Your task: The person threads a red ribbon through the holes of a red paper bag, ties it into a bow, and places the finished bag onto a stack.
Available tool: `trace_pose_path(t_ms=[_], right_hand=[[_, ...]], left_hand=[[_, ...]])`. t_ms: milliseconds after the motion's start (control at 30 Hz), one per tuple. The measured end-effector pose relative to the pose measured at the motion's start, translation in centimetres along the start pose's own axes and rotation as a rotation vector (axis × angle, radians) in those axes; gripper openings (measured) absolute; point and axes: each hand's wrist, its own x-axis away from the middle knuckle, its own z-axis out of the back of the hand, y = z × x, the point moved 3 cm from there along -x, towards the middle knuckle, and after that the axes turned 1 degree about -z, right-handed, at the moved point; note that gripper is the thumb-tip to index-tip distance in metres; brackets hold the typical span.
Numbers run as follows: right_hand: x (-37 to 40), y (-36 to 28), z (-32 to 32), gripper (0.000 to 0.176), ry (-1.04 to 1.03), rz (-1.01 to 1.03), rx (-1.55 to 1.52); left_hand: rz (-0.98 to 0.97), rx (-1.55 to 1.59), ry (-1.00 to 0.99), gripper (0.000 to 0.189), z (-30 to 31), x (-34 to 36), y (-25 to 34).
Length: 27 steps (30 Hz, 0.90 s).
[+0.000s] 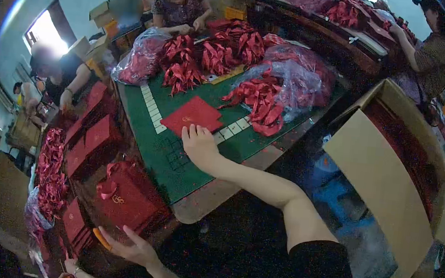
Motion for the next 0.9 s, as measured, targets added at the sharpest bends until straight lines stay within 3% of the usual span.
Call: trace_pose_path(t_ms=[67, 133, 233, 333, 400, 467, 500, 633, 800, 900], right_hand=[[2.1, -0.3, 4.4, 0.046, 0.136, 0.158, -0.004], [5.7, -1.5, 7.1, 0.043, 0.129, 0.263, -0.058], [11.1, -3.3, 8.7, 0.046, -0.123, 0.345, -0.095], [12.9, -2.9, 7.9, 0.041, -0.335, 0.415, -0.175], [11.9, -1.9, 7.9, 0.031, -0.421, 0.389, -0.366], [7.9, 0.2, 8.9, 0.032, -0.771, 0.116, -0.420], [6.8, 2.7, 7.8, 0.030, -0.461, 0.090, -0.531], [-0.5, 13.4, 2.6, 0.015, 0.068, -0.210, -0.469], [-3.9, 17.3, -5.6, 0.019, -0.143, -0.062, -0.283], [-3.9, 16.8, -7.6, 0.019, -0.241, -0.050, -0.165]], left_hand=[[-0.181, 0.028, 0.032, 0.036, 1.0, 0.6, 2.6], [-0.343, 0.106, -0.023, 0.034, 1.3, 1.2, 5.3], [-0.480, 0.241, -0.377, 0.030, -0.9, 1.9, 9.1], [-0.475, 0.286, -0.704, 0.027, -6.4, 2.6, 10.9], [-0.434, 0.341, -0.762, 0.020, -10.0, 3.8, 10.5], [-0.298, 0.450, -0.814, 0.018, -11.8, 4.1, 10.2], [-0.312, 0.429, -0.769, 0.018, -12.1, 3.8, 10.5], [-0.231, 0.235, -0.746, 0.022, -13.7, 4.2, 10.8], [-0.315, -0.178, -0.761, 0.060, -15.9, 6.3, 9.6], [-0.260, -0.184, -0.764, 0.061, -15.9, 6.4, 9.5]])
